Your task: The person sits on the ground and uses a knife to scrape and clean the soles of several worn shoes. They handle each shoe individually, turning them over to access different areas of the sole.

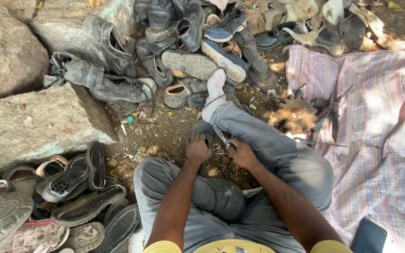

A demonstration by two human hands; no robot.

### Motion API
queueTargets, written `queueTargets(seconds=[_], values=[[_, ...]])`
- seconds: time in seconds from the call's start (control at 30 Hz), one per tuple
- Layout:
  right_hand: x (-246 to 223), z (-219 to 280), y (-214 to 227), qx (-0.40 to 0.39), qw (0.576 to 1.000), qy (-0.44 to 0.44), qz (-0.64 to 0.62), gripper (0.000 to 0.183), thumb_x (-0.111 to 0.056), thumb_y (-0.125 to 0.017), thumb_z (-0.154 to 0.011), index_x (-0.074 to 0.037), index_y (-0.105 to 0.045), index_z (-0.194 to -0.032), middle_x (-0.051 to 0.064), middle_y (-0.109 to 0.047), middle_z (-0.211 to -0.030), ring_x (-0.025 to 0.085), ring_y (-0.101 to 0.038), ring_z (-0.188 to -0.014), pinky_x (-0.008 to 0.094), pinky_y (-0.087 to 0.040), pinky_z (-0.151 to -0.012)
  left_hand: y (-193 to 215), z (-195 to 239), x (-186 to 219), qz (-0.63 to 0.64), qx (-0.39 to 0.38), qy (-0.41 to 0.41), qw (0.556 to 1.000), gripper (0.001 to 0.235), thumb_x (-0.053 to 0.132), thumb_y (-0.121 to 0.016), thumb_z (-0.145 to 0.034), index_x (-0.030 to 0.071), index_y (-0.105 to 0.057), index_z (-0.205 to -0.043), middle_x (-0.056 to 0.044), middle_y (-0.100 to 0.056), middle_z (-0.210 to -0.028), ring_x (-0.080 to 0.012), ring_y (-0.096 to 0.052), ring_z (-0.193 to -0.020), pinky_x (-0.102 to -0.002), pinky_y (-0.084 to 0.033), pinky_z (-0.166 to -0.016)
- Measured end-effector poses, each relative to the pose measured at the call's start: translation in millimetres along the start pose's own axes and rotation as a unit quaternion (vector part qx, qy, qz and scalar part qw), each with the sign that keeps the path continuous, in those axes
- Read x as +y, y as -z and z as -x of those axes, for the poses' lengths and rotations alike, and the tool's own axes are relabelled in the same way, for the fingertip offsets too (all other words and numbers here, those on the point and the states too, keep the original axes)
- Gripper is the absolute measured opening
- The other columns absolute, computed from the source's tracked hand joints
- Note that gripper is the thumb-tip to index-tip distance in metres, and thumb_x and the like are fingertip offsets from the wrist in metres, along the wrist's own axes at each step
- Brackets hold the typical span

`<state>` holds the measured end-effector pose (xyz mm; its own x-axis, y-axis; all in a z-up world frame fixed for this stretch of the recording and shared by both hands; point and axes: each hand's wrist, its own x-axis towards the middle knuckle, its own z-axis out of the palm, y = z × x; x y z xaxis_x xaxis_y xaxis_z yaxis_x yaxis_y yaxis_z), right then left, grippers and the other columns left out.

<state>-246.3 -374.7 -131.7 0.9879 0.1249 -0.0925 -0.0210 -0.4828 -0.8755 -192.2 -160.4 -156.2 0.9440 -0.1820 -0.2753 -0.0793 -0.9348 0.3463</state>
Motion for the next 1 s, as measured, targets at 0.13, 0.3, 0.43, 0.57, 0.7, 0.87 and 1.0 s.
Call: queueTargets(seconds=[0.13,0.3,0.43,0.57,0.7,0.87,1.0], values=[[-4,-2,-6,-0.045,0.993,-0.107,0.037,0.038,-0.026,-0.059,-0.101,-0.006,-0.062,-0.133,0.011,-0.067,-0.074,0.020,-0.064,-0.062,0.039,-0.053,-0.063,0,-7,8,0.021,0.033,0.077,0.996,0.078,0.054,-0.065,-0.095,0.001,-0.040,-0.147,-0.022,-0.047,-0.147,-0.0373,-0.039,-0.143,-0.054,-0.032,-0.118],[-1,-7,-9,-0.044,0.993,-0.097,0.058,0.041,-0.025,-0.056,-0.102,-0.010,-0.061,-0.140,0.021,-0.069,-0.077,0.032,-0.068,-0.068,0.043,-0.055,-0.067,-46,-38,-22,0.088,0.188,0.070,0.976,0.064,0.027,-0.069,-0.093,0.000,-0.050,-0.148,-0.022,-0.065,-0.128,-0.0362,-0.060,-0.122,-0.048,-0.044,-0.111],[13,-35,-26,0.035,0.984,0.127,0.121,0.038,-0.020,-0.058,-0.102,-0.005,-0.062,-0.136,0.027,-0.071,-0.110,0.045,-0.071,-0.094,0.047,-0.057,-0.078,-59,-37,-34,0.180,0.230,0.040,0.956,0.047,0.024,-0.074,-0.089,0.003,-0.067,-0.130,-0.020,-0.069,-0.125,-0.0357,-0.063,-0.118,-0.047,-0.044,-0.113],[22,-68,-50,0.006,0.987,0.027,0.159,0.036,-0.023,-0.060,-0.101,-0.012,-0.065,-0.136,0.026,-0.070,-0.107,0.045,-0.069,-0.094,0.050,-0.055,-0.082,-52,-31,-31,0.225,0.240,0.048,0.943,0.044,0.026,-0.076,-0.087,0.002,-0.069,-0.123,-0.023,-0.067,-0.125,-0.0417,-0.058,-0.121,-0.051,-0.042,-0.110],[35,-83,-60,-0.010,0.992,0.056,0.109,0.035,-0.024,-0.060,-0.102,-0.015,-0.064,-0.136,0.027,-0.069,-0.105,0.045,-0.069,-0.092,0.049,-0.057,-0.078,-54,-30,-31,0.252,0.241,0.060,0.935,0.043,0.028,-0.077,-0.089,0.002,-0.069,-0.122,-0.026,-0.062,-0.130,-0.0452,-0.052,-0.127,-0.054,-0.039,-0.109],[28,-91,-51,-0.018,0.988,0.048,0.146,0.037,-0.021,-0.062,-0.099,-0.017,-0.066,-0.136,0.028,-0.070,-0.101,0.045,-0.069,-0.090,0.050,-0.056,-0.077,-61,-31,-32,0.268,0.216,0.101,0.934,0.043,0.028,-0.077,-0.089,0.002,-0.068,-0.122,-0.025,-0.061,-0.131,-0.0419,-0.050,-0.130,-0.053,-0.035,-0.113],[13,-85,-44,-0.056,0.983,-0.014,0.176,0.037,-0.023,-0.061,-0.102,-0.020,-0.066,-0.138,0.029,-0.069,-0.093,0.044,-0.070,-0.079,0.049,-0.054,-0.072,-57,-32,-31,0.298,0.213,0.106,0.924,0.043,0.025,-0.078,-0.086,0.002,-0.069,-0.121,-0.025,-0.061,-0.131,-0.0409,-0.050,-0.129,-0.050,-0.036,-0.113]])
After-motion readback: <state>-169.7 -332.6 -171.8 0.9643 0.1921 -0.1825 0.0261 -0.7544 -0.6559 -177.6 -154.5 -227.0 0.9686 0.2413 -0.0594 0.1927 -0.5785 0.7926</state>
